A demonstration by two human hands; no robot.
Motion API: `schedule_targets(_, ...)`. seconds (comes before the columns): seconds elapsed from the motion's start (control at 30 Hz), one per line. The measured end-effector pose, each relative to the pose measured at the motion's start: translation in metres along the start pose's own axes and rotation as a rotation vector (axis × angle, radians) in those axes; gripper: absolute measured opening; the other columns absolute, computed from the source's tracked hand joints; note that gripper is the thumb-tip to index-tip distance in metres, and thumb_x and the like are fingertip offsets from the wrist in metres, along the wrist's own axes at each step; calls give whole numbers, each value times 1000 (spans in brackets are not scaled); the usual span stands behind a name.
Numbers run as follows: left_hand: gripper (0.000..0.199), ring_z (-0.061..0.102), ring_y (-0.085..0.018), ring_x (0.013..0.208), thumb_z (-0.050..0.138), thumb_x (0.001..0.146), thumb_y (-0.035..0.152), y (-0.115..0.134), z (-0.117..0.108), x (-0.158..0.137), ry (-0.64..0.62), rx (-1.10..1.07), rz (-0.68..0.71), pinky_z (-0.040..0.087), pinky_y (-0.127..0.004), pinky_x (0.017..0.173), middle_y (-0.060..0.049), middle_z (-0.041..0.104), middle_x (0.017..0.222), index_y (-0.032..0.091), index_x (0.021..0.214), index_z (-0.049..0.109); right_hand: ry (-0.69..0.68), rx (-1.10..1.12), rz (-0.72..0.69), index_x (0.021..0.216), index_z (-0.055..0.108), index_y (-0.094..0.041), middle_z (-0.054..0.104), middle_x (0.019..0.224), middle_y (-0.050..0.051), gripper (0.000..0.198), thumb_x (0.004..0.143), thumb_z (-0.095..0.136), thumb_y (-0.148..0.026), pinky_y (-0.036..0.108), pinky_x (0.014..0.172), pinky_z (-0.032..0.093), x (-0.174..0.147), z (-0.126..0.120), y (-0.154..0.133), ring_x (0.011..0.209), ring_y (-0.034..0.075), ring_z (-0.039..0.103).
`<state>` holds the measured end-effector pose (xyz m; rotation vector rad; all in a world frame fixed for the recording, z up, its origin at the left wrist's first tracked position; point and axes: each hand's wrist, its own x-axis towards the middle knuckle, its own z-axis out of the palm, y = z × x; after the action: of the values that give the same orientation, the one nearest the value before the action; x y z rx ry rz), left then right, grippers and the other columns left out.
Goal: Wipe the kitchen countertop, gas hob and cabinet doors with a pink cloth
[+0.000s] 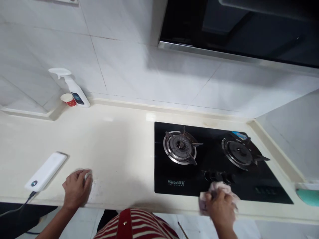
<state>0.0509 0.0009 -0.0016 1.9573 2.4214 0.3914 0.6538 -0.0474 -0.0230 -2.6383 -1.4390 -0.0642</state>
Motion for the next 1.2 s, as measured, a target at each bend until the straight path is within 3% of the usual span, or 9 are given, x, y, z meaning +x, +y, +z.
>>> schedule_targets(0.07,41,50,-31,114,41,94,44,-1,2,-1,7,2,-1,39,-50,98,-13,58,119,21,114,69,-34,50,-161,135,52,-20,57,118,23,55,85,48,-42,61,84,47,-22,-4,-32,111,45,55)
schedule_targets(0.17,39,50,-30,114,42,94,44,-3,3,-2,7,-4,-10,38,-48,98,-12,58,120,22,114,68,-58,114,-358,133,53,-19,56,120,19,50,87,47,-38,54,91,49,-39,-9,-87,111,38,54)
schedule_targets(0.33,39,51,-30,112,42,95,43,-3,3,-3,-1,-4,-9,38,-47,94,-12,59,120,23,115,68,-80,196,-588,131,56,-16,57,121,15,46,87,48,-26,45,94,49,-41,-14,-172,113,32,52)
schedule_targets(0.5,38,52,-29,110,43,94,43,-5,5,-6,24,1,2,39,-46,93,-12,60,121,24,116,68,-107,304,-773,131,57,-21,57,122,12,46,85,53,-22,43,96,48,-33,-7,-226,116,30,51)
schedule_targets(0.8,33,54,-27,110,48,92,42,-10,9,-9,41,-57,-9,40,-44,93,-10,63,118,27,114,69,1,375,-736,129,59,-18,56,124,14,40,93,43,-25,42,96,45,22,18,-307,110,28,52)
schedule_targets(1.2,28,60,-26,109,52,92,41,-13,12,-15,82,-86,12,44,-40,89,-7,68,112,31,111,70,-6,388,-402,135,52,-4,57,121,23,56,90,43,-35,43,99,40,167,37,-387,116,33,53)
